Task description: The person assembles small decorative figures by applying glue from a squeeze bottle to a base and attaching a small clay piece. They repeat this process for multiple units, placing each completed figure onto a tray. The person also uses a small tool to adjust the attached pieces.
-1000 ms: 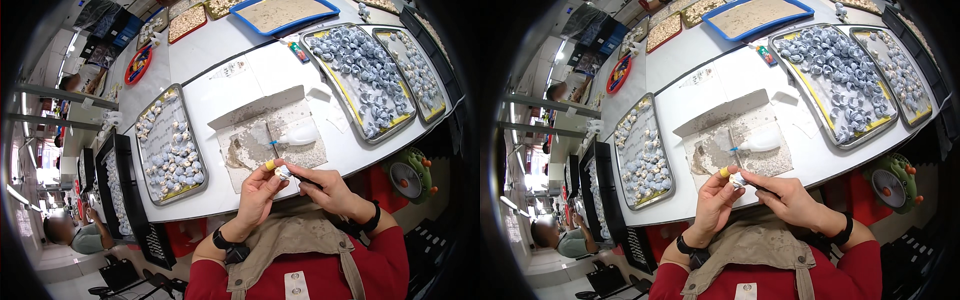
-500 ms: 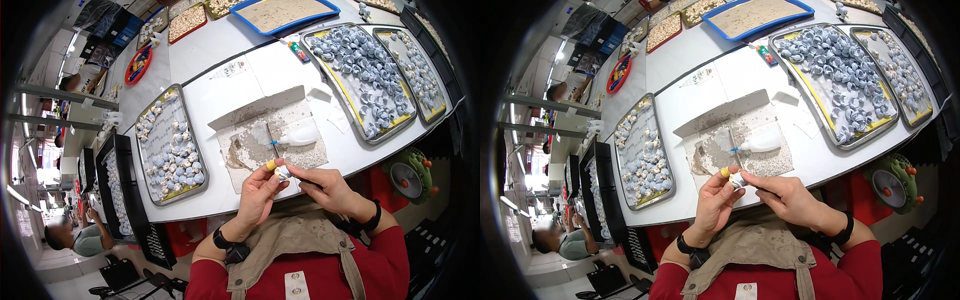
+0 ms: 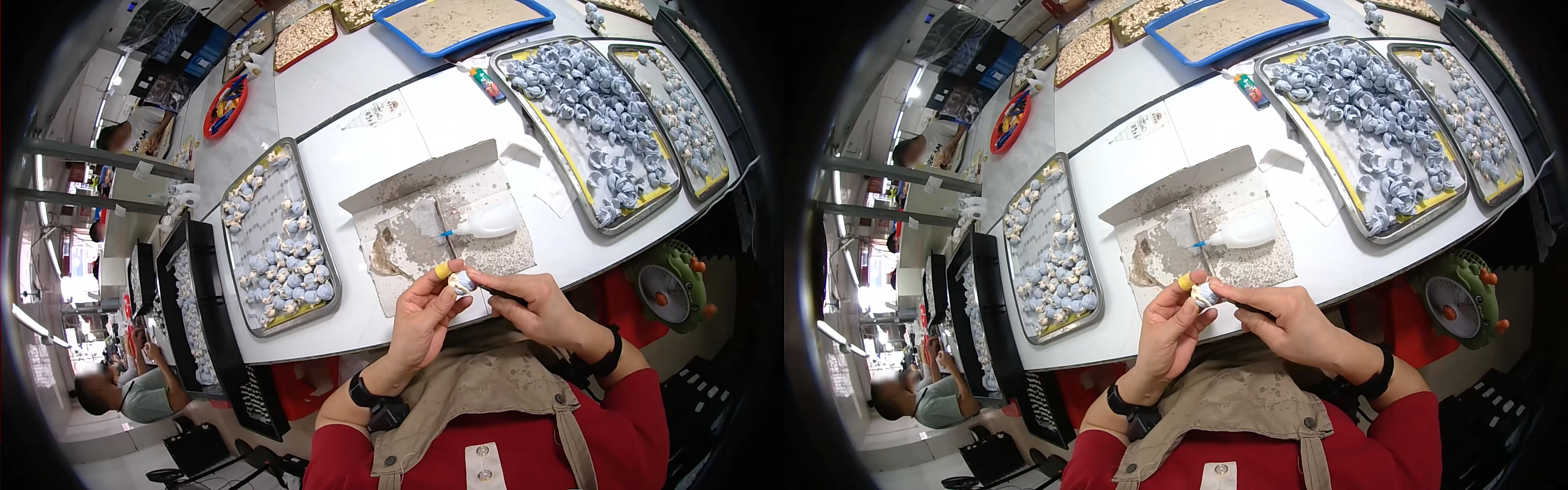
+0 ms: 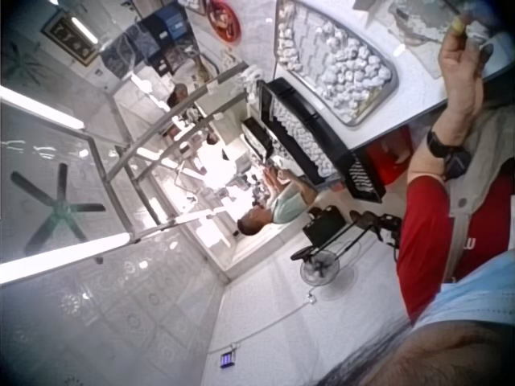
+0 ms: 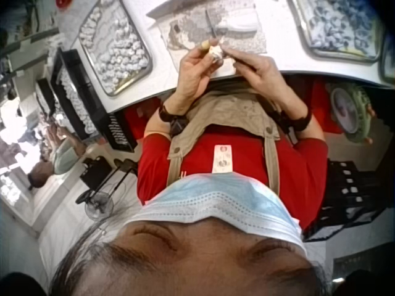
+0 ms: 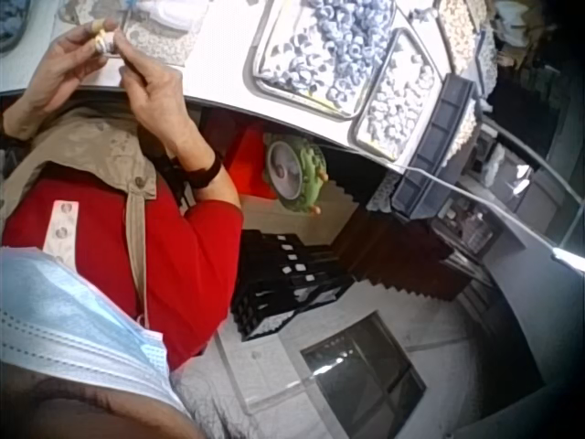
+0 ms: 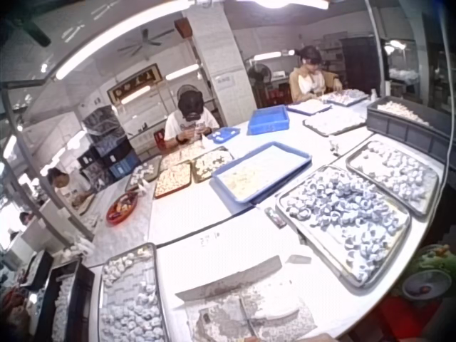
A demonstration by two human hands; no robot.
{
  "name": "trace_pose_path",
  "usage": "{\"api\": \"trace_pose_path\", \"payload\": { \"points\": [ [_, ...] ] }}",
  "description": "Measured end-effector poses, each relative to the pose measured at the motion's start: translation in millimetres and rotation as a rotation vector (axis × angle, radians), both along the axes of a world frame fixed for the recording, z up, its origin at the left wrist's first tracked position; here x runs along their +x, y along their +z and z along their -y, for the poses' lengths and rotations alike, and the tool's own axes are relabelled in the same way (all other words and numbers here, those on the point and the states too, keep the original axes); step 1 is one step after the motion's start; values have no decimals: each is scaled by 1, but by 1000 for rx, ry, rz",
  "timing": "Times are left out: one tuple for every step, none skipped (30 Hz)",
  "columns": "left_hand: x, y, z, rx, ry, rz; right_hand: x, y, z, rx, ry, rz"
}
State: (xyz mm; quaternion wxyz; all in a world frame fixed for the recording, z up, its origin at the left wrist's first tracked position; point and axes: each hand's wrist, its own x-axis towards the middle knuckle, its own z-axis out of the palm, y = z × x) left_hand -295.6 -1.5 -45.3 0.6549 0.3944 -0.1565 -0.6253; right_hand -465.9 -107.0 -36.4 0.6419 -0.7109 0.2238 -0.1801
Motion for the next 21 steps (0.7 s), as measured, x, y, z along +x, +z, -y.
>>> {"api": "trace_pose_path", "payload": {
  "points": [
    [0,0,0,2,3,-5,0,-1,-1,-7,-4,10],
    [0,0,0,-1,2,-7,0,-3,-2,-14,-8,20],
    [0,-2,0,-3,0,-10,0,-4,-2,-21,-13,29],
    [0,-3,0,-6,-1,-12,0,-4,-2,-42,-12,22],
    [0,-4,0,-7,1,-1,0,-4,-2,-62,-11,14],
    [0,-5,0,-8,3,11,0,-4,-2,-82,-9,7],
    [0,-5,0,-9,5,23,0,-4,-1,-76,-5,8],
    [0,-5,0,-6,5,14,0,-6,0,-70,0,9],
    [0,-5,0,-3,5,6,0,-6,0,-64,3,10],
    [0,-5,0,1,4,-3,0,-6,0,-38,2,20],
    [0,-5,0,0,5,-8,0,-6,1,-12,0,29],
    [0,-5,0,1,8,-12,0,-6,0,15,1,39],
    [0,-4,0,1,12,-16,1,-6,-1,10,-10,52],
    [0,-4,0,-1,13,-6,1,-7,-3,5,-21,65],
    [0,-4,0,-4,13,4,2,-7,-4,0,-32,77],
    [0,-4,0,-6,13,14,1,-5,-2,-5,-15,46],
    [0,-4,0,-8,15,18,1,-2,0,-9,2,15],
    [0,-5,0,-10,16,21,0,0,1,-14,16,-17],
    [0,-5,0,-11,16,24,0,0,2,-4,15,-14],
    [0,-5,0,-14,13,22,0,-1,2,7,14,-10],
    [0,-4,0,-16,12,20,0,0,2,19,15,-6]
  ]
}}
